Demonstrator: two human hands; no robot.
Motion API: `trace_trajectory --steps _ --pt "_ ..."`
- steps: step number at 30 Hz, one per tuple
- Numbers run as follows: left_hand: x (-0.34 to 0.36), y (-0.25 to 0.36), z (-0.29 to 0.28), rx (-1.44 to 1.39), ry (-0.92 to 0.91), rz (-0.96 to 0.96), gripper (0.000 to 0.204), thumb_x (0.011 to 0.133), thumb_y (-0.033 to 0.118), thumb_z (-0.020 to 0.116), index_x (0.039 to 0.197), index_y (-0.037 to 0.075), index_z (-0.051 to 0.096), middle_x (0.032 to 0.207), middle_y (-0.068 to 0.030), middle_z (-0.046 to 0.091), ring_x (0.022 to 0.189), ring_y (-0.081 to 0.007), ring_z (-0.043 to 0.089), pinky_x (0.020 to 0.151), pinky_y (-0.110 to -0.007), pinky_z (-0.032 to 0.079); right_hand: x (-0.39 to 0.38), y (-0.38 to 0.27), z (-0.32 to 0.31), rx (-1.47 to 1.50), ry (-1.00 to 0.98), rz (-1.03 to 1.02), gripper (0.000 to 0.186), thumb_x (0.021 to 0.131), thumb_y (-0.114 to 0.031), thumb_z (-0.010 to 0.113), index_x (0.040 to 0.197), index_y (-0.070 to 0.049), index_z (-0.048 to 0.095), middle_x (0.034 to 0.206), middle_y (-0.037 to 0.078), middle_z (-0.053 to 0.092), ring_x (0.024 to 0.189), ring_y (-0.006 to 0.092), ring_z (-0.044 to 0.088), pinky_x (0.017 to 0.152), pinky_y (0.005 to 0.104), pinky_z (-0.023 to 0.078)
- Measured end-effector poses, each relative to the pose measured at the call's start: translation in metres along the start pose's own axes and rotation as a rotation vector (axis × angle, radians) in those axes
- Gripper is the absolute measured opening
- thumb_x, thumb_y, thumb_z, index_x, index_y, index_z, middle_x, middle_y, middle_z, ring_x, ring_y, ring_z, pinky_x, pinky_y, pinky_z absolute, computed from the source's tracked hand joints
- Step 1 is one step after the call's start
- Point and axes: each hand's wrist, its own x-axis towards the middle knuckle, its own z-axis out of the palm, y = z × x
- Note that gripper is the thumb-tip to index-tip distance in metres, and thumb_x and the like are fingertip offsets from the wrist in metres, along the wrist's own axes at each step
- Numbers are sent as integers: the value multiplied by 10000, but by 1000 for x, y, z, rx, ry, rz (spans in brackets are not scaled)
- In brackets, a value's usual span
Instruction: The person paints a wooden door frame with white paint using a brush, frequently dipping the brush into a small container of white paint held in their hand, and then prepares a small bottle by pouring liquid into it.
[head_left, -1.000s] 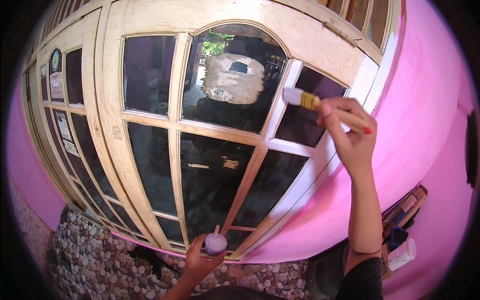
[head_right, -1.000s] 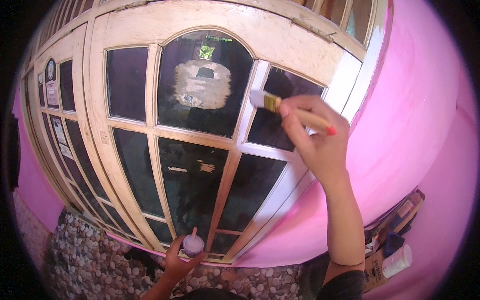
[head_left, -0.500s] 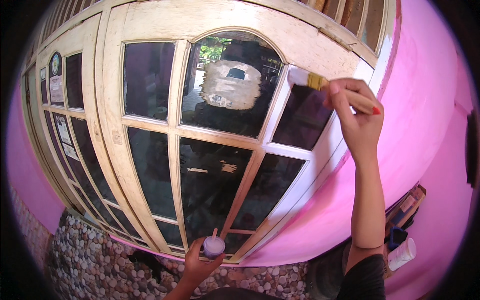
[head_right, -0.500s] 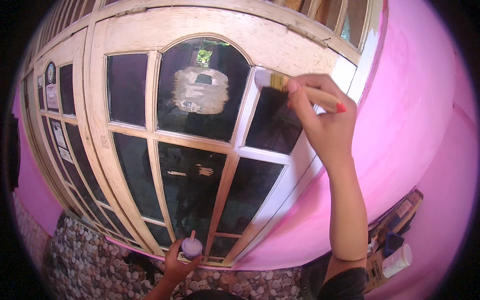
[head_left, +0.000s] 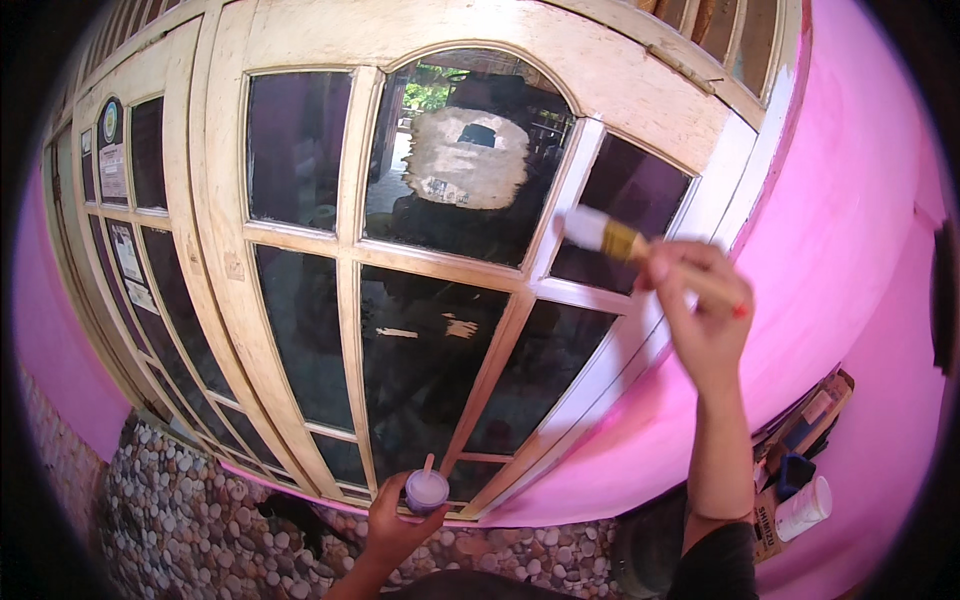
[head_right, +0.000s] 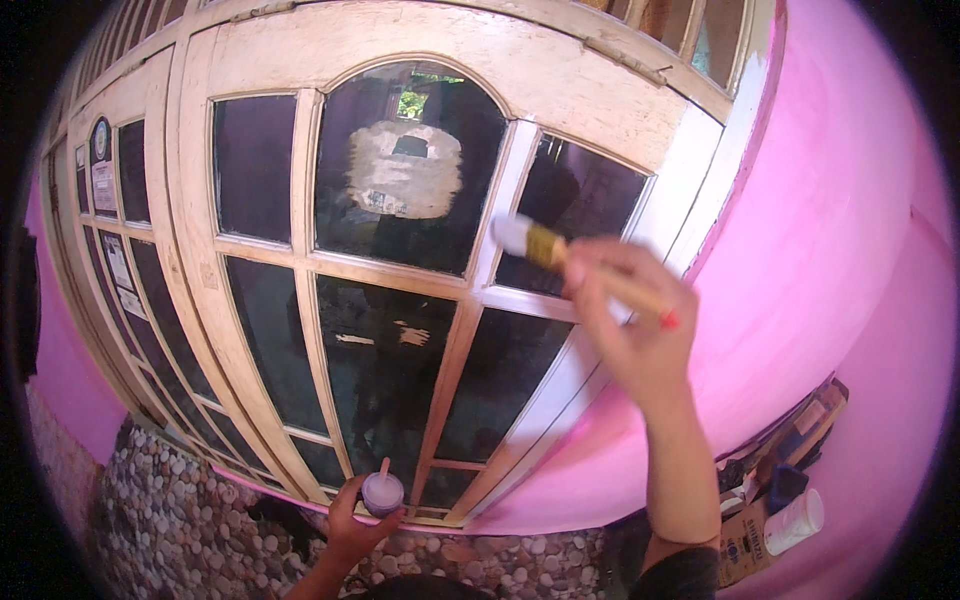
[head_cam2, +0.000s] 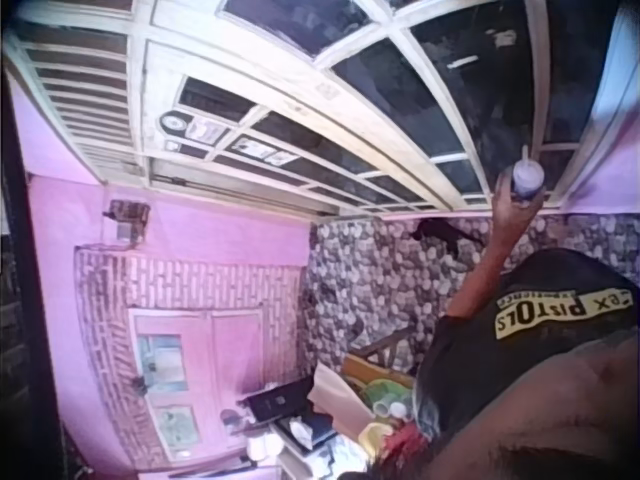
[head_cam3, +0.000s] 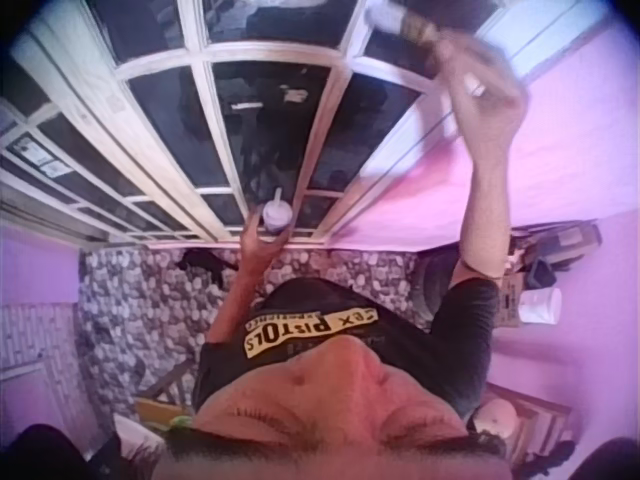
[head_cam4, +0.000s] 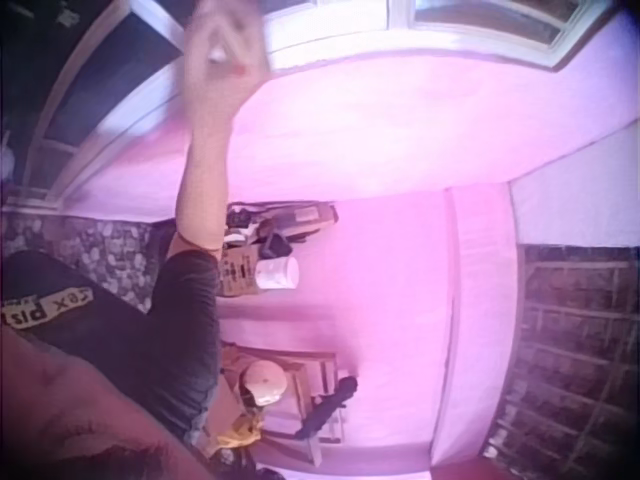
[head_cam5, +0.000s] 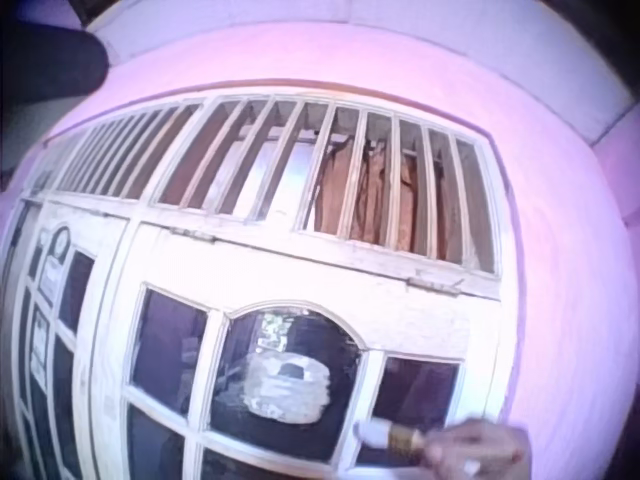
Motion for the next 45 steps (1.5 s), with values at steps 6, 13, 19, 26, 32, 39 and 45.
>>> trace_trajectory --steps 6,13,19,26,32,39,45 --pt "-1 4 -2 3 -5 -50 602 711 139 942 1202 4 621 1083 -174 673 983 -325 700 846 -409 559 -61 10 23 131 -74 183 117 937 -37 759 1045 3 739 908 72 735 741 86 687 638 225 522" --pt "-4 6 -1 4 4 -35 605 710 140 942 1202 1 620 1078 -176 674 976 -336 701 844 -411 561 -58 20 34 -34 -134 39 126 936 -47 759 1056 -9 747 951 79 736 791 119 698 666 251 533" --pt "-5 6 -3 31 14 -28 594 713 136 940 1192 -11 621 1065 -181 679 966 -341 707 835 -416 567 -39 13 31 -2 13 99 113 939 -68 765 1037 -16 749 909 85 736 757 126 699 648 251 528" --pt "-4 5 -3 17 22 -15 584 717 135 938 1186 -11 622 1056 -176 679 957 -331 708 827 -414 567 -52 19 38 -34 -137 2 116 921 -72 781 1013 -16 737 886 103 725 723 184 704 642 280 532" --pt "-3 3 -2 -2 4 -26 579 719 131 936 1188 -4 624 1052 -175 679 946 -332 706 816 -411 565 -37 18 35 -49 -23 70 98 931 -67 771 1009 -18 738 899 88 730 709 144 692 632 264 524" --pt "-4 1 -3 23 22 4 586 715 129 937 1190 -9 623 1056 -180 676 950 -335 702 816 -411 564 -52 20 38 -33 -147 -7 104 936 -77 769 1012 -12 743 907 87 735 720 140 693 642 257 528" --pt "0 7 -4 40 7 9 589 712 131 939 1189 -11 624 1060 -180 677 962 -337 704 825 -409 566 -26 19 33 21 39 95 112 928 -73 777 1016 -10 749 892 93 733 746 140 694 654 255 526"
